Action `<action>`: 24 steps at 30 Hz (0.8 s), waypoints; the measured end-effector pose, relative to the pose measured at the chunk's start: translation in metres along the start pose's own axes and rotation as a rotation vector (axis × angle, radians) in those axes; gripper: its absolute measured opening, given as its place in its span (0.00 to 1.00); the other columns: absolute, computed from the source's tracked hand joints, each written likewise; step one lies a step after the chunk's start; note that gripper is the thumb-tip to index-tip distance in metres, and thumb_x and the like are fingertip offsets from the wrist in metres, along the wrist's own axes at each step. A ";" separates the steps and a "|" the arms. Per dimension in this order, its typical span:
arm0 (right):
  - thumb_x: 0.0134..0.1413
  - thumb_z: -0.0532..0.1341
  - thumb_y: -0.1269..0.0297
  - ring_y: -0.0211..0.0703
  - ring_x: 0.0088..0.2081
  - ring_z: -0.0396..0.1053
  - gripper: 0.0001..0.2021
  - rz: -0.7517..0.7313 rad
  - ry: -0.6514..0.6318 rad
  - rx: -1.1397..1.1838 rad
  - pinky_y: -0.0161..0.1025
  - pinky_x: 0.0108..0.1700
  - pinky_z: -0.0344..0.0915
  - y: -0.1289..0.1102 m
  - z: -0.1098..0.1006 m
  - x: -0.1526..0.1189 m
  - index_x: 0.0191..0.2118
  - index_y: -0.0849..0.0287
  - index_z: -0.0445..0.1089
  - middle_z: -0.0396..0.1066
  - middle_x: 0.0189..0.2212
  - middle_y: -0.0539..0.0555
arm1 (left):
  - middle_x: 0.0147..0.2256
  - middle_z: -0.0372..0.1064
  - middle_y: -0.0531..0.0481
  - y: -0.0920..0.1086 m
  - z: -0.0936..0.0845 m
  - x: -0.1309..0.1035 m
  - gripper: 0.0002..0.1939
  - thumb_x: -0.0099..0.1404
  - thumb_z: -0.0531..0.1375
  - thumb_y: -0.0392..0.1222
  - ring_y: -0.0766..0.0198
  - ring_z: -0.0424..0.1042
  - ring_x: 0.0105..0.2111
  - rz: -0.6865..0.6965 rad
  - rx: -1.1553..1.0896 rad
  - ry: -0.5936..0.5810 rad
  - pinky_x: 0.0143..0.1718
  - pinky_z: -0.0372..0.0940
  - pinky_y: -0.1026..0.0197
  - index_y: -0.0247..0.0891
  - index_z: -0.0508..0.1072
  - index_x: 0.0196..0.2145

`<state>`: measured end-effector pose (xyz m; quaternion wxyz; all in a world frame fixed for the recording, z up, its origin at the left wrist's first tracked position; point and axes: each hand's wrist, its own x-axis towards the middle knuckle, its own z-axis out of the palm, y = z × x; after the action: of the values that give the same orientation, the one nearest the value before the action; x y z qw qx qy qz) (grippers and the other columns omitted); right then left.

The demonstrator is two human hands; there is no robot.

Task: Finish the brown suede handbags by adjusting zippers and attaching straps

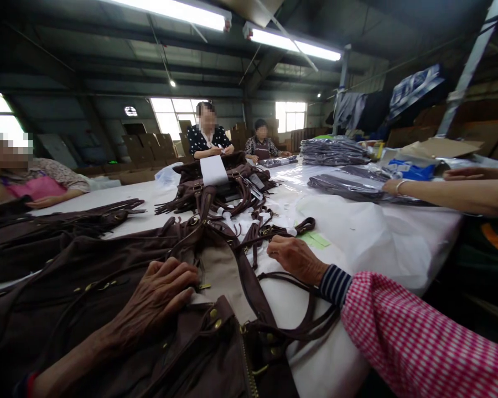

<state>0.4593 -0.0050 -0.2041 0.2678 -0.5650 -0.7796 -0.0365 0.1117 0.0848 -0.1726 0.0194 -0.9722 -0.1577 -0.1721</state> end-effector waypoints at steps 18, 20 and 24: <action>0.64 0.50 0.63 0.42 0.34 0.75 0.15 0.540 -0.185 -0.141 0.35 0.34 0.67 0.059 -0.068 -0.012 0.44 0.62 0.72 0.75 0.36 0.57 | 0.43 0.68 0.53 -0.006 0.007 -0.003 0.11 0.77 0.49 0.46 0.59 0.61 0.42 0.026 0.020 0.058 0.45 0.48 0.52 0.42 0.69 0.42; 0.61 0.54 0.64 0.47 0.36 0.74 0.11 0.567 -0.230 -0.262 0.39 0.38 0.65 0.076 -0.067 -0.025 0.37 0.62 0.73 0.75 0.34 0.59 | 0.43 0.68 0.53 -0.007 0.008 -0.003 0.10 0.76 0.49 0.46 0.59 0.61 0.43 0.021 0.027 0.061 0.45 0.48 0.53 0.42 0.69 0.42; 0.59 0.55 0.67 0.51 0.42 0.72 0.09 0.572 -0.318 -0.434 0.41 0.42 0.62 0.095 -0.058 -0.038 0.36 0.61 0.72 0.75 0.38 0.61 | 0.44 0.69 0.53 -0.007 0.003 -0.001 0.11 0.76 0.50 0.47 0.60 0.62 0.43 0.012 0.012 0.027 0.46 0.49 0.54 0.43 0.69 0.43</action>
<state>0.5751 -0.0243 -0.1957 0.0173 -0.8016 -0.5965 -0.0364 0.1093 0.0908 -0.1757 0.0284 -0.9706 -0.1524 -0.1840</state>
